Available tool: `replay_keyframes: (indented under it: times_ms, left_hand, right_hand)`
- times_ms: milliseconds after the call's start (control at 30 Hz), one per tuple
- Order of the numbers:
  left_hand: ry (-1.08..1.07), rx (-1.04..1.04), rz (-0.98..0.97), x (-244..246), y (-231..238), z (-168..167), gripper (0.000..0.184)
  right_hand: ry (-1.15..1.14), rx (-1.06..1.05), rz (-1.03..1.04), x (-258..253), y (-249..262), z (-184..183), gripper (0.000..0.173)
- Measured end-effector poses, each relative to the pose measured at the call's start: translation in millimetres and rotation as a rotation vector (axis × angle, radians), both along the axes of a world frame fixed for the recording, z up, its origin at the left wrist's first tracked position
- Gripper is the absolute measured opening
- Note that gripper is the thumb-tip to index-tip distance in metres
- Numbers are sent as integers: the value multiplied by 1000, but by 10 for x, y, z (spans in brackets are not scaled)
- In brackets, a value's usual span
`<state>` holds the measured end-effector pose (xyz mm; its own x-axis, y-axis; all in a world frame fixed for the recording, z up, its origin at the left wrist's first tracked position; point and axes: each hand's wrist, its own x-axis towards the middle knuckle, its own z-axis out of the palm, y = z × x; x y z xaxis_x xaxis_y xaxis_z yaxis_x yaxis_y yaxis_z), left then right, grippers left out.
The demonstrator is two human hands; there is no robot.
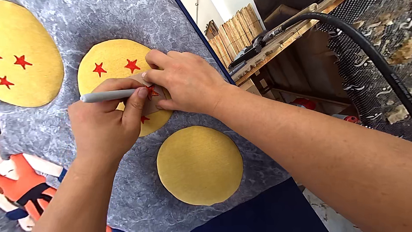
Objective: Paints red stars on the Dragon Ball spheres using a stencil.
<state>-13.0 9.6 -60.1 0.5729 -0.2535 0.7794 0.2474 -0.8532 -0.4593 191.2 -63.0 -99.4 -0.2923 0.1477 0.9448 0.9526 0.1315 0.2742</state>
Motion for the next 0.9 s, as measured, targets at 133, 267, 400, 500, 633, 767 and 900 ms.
replay_keyframes:
  times_ms: [133,267,400,500,633,767,900]
  left_hand:
    - [62,-10,69,-67,18,101,32]
    - [13,-9,35,-46,-7,40,31]
    - [27,-71,19,-48,19,76,33]
    - [-8,-52,29,-25,-5,60,32]
    - [-35,-133,-4,22,1,21,30]
    - [-141,-125,-5,102,-43,-82,30]
    - [-107,-46,1,138,-35,-147,30]
  right_hand:
    - [-1,17,8,15,5,-3,42]
    - [1,4,12,-4,4,3,43]
    - [5,-7,5,10,-15,1,43]
    - [-6,-6,4,-2,-7,10,43]
    - [-3,-7,-2,17,-9,4,44]
    - [-8,2,-2,2,5,4,44]
    - [-12,10,-1,16,5,3,43]
